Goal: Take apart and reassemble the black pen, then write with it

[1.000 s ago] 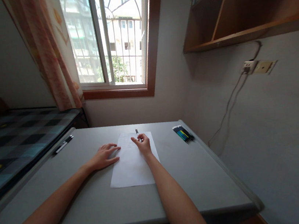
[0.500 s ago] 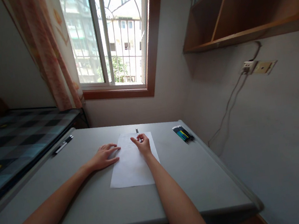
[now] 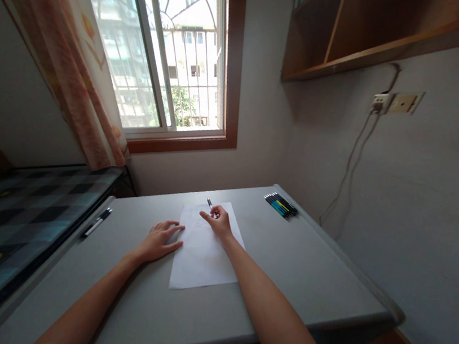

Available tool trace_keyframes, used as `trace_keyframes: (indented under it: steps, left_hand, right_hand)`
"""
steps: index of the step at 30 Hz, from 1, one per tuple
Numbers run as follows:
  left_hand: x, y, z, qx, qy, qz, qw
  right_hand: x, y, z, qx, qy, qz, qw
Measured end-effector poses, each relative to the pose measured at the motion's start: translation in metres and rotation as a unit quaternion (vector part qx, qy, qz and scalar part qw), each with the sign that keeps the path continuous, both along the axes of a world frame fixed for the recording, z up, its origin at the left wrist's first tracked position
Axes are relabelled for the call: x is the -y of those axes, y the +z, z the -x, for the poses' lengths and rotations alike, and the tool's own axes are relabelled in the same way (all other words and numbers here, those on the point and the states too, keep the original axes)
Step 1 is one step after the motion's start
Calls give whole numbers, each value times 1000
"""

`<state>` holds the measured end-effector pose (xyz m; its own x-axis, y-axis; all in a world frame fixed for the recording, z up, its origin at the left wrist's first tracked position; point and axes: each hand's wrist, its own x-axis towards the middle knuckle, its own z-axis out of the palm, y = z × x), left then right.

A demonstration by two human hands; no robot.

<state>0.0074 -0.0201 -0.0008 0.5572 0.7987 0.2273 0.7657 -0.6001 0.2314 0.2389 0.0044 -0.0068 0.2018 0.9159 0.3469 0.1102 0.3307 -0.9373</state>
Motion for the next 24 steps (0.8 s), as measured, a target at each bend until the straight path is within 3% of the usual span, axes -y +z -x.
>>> trace_keyframes:
  steps: [24]
  left_hand:
    - [-1, -2, 0, 4, 2, 1, 1000]
  right_hand:
    - [1, 1, 0, 11, -2, 6, 1000]
